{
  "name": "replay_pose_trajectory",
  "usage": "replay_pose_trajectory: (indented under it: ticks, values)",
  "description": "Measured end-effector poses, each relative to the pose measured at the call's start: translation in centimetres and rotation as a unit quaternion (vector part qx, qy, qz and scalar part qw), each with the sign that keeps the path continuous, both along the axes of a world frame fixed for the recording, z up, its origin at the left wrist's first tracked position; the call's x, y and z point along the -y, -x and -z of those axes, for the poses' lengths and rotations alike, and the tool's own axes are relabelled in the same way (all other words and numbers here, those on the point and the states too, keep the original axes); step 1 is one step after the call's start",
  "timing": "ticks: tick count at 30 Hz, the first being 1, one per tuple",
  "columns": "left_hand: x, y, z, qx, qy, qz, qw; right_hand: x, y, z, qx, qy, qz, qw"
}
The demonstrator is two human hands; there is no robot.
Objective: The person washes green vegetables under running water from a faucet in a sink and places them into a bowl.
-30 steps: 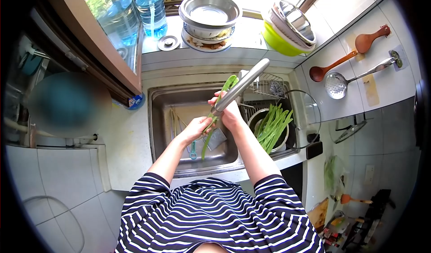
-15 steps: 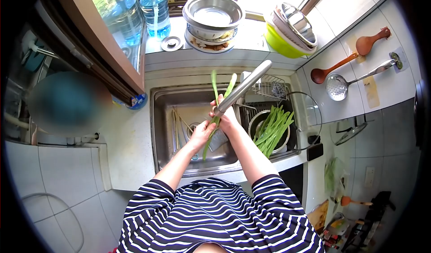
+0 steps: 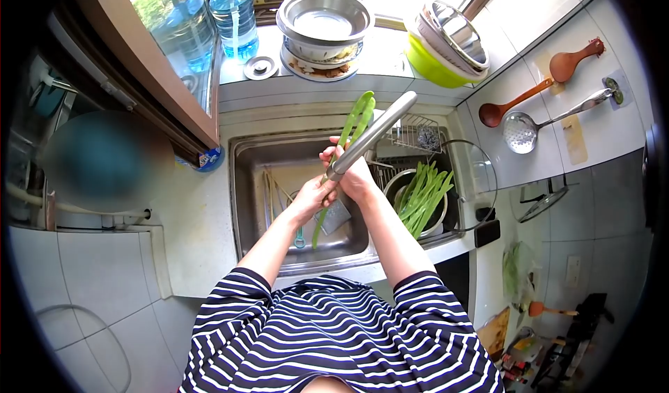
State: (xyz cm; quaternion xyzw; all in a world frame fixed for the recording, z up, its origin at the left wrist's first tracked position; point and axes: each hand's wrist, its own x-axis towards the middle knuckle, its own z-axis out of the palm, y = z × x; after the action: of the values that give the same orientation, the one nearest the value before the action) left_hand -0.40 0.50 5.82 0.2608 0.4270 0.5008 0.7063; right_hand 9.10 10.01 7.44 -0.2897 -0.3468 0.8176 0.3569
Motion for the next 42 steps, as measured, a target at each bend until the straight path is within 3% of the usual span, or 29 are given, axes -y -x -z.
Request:
replay_pose_trajectory:
  ticks: [4, 9, 13, 17, 20, 23, 24, 25, 27, 28, 31, 34, 38, 42]
  values:
    - [2.2, 1.4, 1.4, -0.004, -0.014, 0.005, 1.0, -0.4, -0.1, -0.3, -0.038, 0.048, 0.015, 0.998]
    - [5.3, 3.1, 4.4, -0.065, 0.095, -0.082, 0.99, 0.0, 0.3, 0.1, -0.027, 0.035, 0.002, 0.999]
    - [4.2, 1.7, 3.5, 0.033, 0.133, -0.132, 0.982, 1.6, 1.6, 1.6, -0.069, 0.04, 0.002, 0.997]
    - [1.9, -0.4, 3.1, 0.342, 0.125, -0.251, 0.897, 4.1, 2.3, 1.3, 0.026, 0.021, -0.001, 0.999]
    - [1.3, -1.2, 3.3, 0.269, 0.113, -0.292, 0.911, 5.1, 2.2, 2.7, 0.087, 0.068, 0.026, 0.994]
    - [2.3, -1.4, 2.4, 0.019, 0.096, -0.235, 0.967, 4.9, 1.7, 5.0, 0.064, 0.031, 0.046, 0.996]
    - [2.7, -1.6, 1.7, -0.075, 0.079, -0.218, 0.97, 5.1, 1.7, 4.9, 0.11, 0.006, 0.058, 0.992]
    - [2.7, -0.9, 3.2, -0.139, 0.09, -0.132, 0.977, 5.3, 1.8, 4.8, 0.156, -0.019, 0.071, 0.985]
    - [3.5, -1.5, 5.2, -0.213, 0.067, -0.117, 0.968, 5.7, 2.1, 5.0, 0.221, -0.046, 0.072, 0.972]
    - [3.7, -1.3, 5.6, -0.243, 0.082, -0.102, 0.961, 6.0, 2.3, 5.3, 0.204, -0.027, 0.052, 0.977]
    - [4.8, -1.0, 6.1, -0.358, -0.011, -0.135, 0.924, 6.1, 2.0, 4.3, 0.148, 0.06, 0.019, 0.987]
    - [5.4, 0.3, 5.0, -0.383, -0.045, -0.117, 0.915, 5.7, 2.2, 3.7, 0.113, 0.144, 0.034, 0.983]
    - [6.9, 1.4, 4.2, -0.408, -0.045, -0.081, 0.908, 5.2, 2.6, 3.5, 0.07, 0.163, 0.068, 0.982]
    - [8.8, 2.0, 4.6, -0.401, 0.033, -0.008, 0.916, 3.5, 2.2, 6.2, 0.026, 0.129, 0.086, 0.988]
